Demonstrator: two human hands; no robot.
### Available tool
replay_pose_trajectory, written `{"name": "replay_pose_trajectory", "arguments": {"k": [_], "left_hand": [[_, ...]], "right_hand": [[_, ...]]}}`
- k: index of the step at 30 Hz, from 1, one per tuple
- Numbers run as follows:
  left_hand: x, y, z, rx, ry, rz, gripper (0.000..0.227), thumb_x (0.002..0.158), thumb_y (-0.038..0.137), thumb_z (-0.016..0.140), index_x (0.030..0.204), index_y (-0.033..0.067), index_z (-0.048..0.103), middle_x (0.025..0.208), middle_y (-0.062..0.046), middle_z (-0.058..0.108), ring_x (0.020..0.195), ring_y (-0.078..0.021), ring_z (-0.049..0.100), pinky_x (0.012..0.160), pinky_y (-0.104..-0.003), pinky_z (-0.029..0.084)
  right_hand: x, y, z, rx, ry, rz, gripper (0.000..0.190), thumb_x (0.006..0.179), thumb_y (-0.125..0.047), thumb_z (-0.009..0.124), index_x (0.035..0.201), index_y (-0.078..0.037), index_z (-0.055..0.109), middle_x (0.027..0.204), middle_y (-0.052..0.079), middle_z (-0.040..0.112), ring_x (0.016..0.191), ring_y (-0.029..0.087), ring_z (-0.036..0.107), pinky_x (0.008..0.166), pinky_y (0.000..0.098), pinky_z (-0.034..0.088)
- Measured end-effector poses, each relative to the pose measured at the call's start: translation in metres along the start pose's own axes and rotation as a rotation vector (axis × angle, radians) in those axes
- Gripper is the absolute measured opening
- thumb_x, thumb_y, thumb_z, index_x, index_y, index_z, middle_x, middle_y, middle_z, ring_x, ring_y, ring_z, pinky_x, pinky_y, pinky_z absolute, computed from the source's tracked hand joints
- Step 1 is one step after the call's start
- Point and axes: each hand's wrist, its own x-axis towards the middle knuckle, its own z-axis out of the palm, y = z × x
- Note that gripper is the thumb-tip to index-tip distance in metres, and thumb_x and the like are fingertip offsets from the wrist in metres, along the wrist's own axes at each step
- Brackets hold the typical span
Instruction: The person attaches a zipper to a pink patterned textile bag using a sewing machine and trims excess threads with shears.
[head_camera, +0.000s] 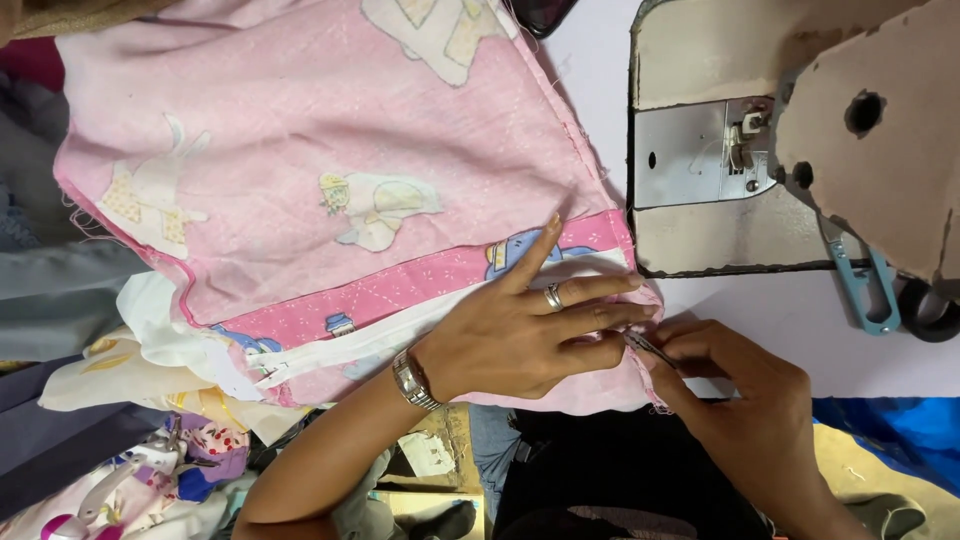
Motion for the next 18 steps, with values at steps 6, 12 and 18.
{"name": "replay_pose_trajectory", "arguments": {"k": [6,12,18], "left_hand": [[0.002,0.0,-0.006,-0.019,-0.061,-0.007,0.017,0.104,0.011,0.079,0.113,0.0245,0.075,0.136,0.001,0.075,0.148,-0.0272,0.052,0.128,-0.071,0.008],[0.008,0.002,-0.015,-0.003,-0.146,-0.011,0.028,0.097,0.007,0.081,0.114,0.0282,0.077,0.142,0.004,0.074,0.156,-0.0275,0.037,0.13,-0.069,0.002],[0.011,0.006,-0.019,-0.036,-0.205,-0.052,0.034,0.095,0.004,0.074,0.121,0.0259,0.072,0.14,0.002,0.074,0.157,-0.0296,0.036,0.13,-0.067,0.0]], "right_hand": [[0.001,0.004,-0.004,-0.086,-0.037,-0.1,0.009,0.089,-0.011,0.077,0.088,-0.005,0.07,0.093,0.001,0.077,0.082,0.008,0.073,0.075,0.0215,0.061],[0.01,0.002,-0.013,-0.157,-0.126,-0.17,0.012,0.093,-0.019,0.071,0.089,-0.008,0.07,0.091,-0.003,0.077,0.079,0.006,0.074,0.076,0.022,0.063],[0.016,0.005,-0.018,-0.182,-0.193,-0.176,0.012,0.09,-0.022,0.074,0.089,-0.011,0.073,0.088,-0.005,0.077,0.073,0.009,0.077,0.069,0.0241,0.064]]}}
